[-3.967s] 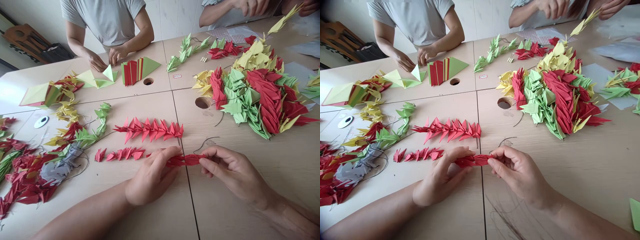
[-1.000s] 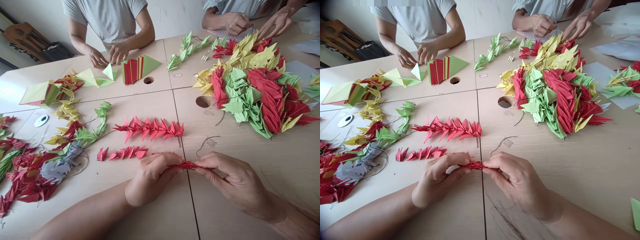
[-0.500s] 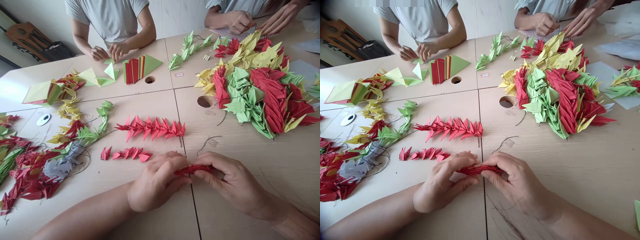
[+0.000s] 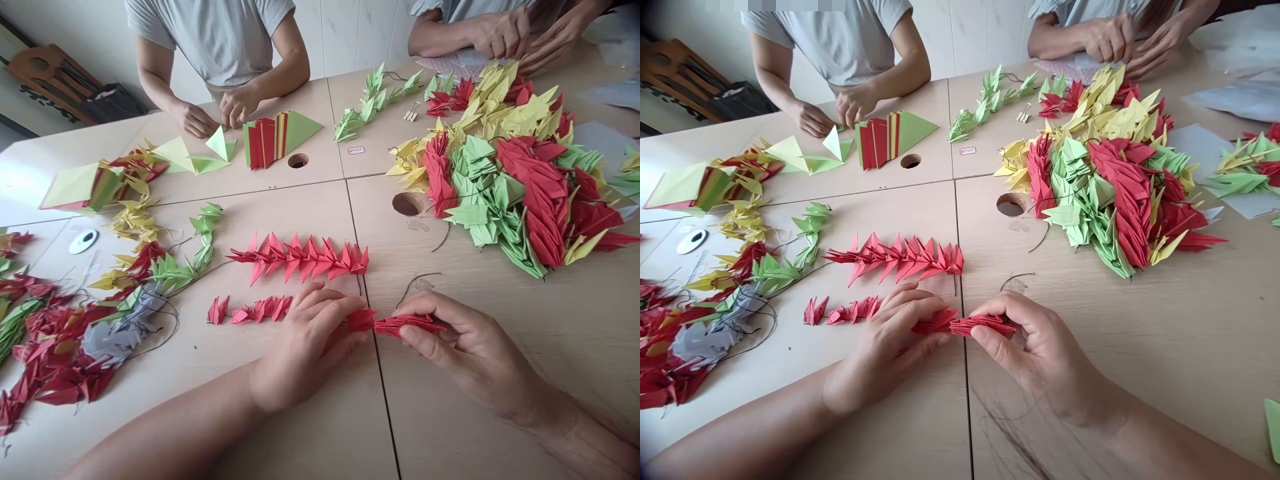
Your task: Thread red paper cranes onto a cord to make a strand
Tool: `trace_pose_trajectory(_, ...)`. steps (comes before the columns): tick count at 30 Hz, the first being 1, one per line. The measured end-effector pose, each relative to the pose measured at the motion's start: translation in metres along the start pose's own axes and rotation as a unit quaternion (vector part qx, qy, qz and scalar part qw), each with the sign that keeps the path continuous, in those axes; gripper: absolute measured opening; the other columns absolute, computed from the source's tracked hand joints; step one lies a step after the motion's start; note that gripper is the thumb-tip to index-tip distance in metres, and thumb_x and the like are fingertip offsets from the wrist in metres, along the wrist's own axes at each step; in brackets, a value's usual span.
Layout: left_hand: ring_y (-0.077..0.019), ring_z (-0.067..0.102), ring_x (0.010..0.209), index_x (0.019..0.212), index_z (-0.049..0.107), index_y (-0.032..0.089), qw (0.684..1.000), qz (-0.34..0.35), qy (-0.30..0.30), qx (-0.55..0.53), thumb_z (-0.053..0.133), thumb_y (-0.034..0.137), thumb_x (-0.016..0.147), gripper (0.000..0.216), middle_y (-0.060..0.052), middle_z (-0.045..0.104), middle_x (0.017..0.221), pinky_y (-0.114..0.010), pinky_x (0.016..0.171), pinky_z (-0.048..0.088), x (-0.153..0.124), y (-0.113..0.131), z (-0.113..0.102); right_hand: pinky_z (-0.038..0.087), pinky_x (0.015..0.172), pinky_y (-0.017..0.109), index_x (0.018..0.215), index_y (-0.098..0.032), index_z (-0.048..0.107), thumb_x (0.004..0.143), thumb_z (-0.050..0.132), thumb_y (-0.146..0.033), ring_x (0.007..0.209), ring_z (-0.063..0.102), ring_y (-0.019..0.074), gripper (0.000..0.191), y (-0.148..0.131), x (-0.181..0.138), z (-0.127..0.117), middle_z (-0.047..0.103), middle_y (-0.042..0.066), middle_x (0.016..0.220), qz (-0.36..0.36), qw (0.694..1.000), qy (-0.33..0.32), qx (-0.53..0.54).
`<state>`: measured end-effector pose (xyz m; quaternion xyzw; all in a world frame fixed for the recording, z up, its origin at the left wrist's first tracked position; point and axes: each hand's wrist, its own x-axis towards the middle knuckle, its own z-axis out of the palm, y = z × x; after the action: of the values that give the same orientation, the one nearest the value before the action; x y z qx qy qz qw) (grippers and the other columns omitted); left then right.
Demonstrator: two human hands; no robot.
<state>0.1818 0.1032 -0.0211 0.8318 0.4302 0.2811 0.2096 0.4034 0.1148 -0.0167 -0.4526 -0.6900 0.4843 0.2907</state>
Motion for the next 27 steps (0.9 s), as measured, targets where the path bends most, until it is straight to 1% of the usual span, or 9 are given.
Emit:
trace_pose_trajectory(3,-0.0164,0.063,0.091,0.108,0.055,0.02,1.0,-0.004,0.015,-0.013,0.063,0.02,0.086,0.023,-0.003,0.07,0.094,-0.037,0.097,0.042,0.0004,0.0007,-0.0007,0.046,0.059,0.022,0.086,-0.024,0.064,0.09,0.056,-0.037,0.066,0.057,0.0123,0.017,0.0,-0.0014,-0.0001,0.06,-0.001,0.074,0.014,1.0,-0.004,0.001)
trace_pose_trajectory(7,-0.0172,0.062,0.09,0.101,0.056,0.019,0.999,-0.012,0.041,-0.022,0.063,0.017,0.085,0.018,-0.004,0.068,0.092,-0.034,0.085,0.048,0.0004,0.0013,-0.0015,0.046,0.057,0.021,0.084,-0.023,0.064,0.089,0.056,-0.04,0.064,0.056,0.012,0.019,-0.0005,-0.0019,0.0001,0.059,-0.002,0.071,0.035,0.999,-0.007,0.01)
trace_pose_trajectory(13,-0.0171,0.062,0.094,0.091,0.053,0.02,0.998,-0.031,0.058,-0.019,0.062,0.012,0.084,0.014,-0.003,0.068,0.09,-0.036,0.09,0.048,-0.0008,0.002,-0.0007,0.044,0.056,0.02,0.084,-0.024,0.062,0.09,0.055,-0.043,0.063,0.053,0.0111,0.021,0.0012,-0.0025,0.0,0.057,-0.003,0.07,0.064,0.998,-0.024,0.017)
trace_pose_trajectory(17,-0.0165,0.062,0.094,0.088,0.053,0.02,0.998,-0.021,0.065,-0.018,0.062,0.011,0.083,0.014,-0.003,0.069,0.092,-0.034,0.087,0.049,-0.0003,0.0018,-0.0005,0.043,0.054,0.019,0.085,-0.024,0.061,0.09,0.054,-0.045,0.062,0.051,0.0107,0.023,0.0032,-0.004,-0.0001,0.055,-0.004,0.069,0.08,0.996,-0.029,0.021)
trace_pose_trajectory(21,-0.0152,0.062,0.089,0.094,0.055,0.02,0.998,0.014,0.066,-0.006,0.061,0.012,0.085,0.013,-0.004,0.07,0.095,-0.03,0.078,0.05,-0.0005,0.0024,-0.0001,0.043,0.054,0.02,0.087,-0.025,0.061,0.091,0.054,-0.045,0.062,0.052,0.0108,0.021,0.0059,-0.0039,0.0009,0.055,-0.004,0.069,0.075,0.997,-0.019,0.015)
trace_pose_trajectory(24,-0.0138,0.062,0.088,0.093,0.054,0.019,0.998,0.035,0.059,0.005,0.06,0.012,0.086,0.012,-0.004,0.071,0.096,-0.027,0.075,0.049,-0.0016,0.0039,0.0003,0.045,0.059,0.02,0.089,-0.026,0.063,0.091,0.054,-0.042,0.069,0.056,0.0119,0.018,0.0076,-0.0032,0.0024,0.06,-0.003,0.075,0.059,0.998,-0.016,-0.002)
trace_pose_trajectory(27,-0.0137,0.062,0.088,0.094,0.054,0.019,0.998,0.052,0.047,0.006,0.06,0.013,0.087,0.011,-0.004,0.072,0.097,-0.026,0.074,0.049,-0.0025,0.0051,0.0001,0.047,0.064,0.021,0.091,-0.026,0.064,0.091,0.055,-0.038,0.076,0.06,0.0127,0.015,0.0077,-0.0029,0.0036,0.064,-0.002,0.081,0.027,0.999,-0.011,-0.017)
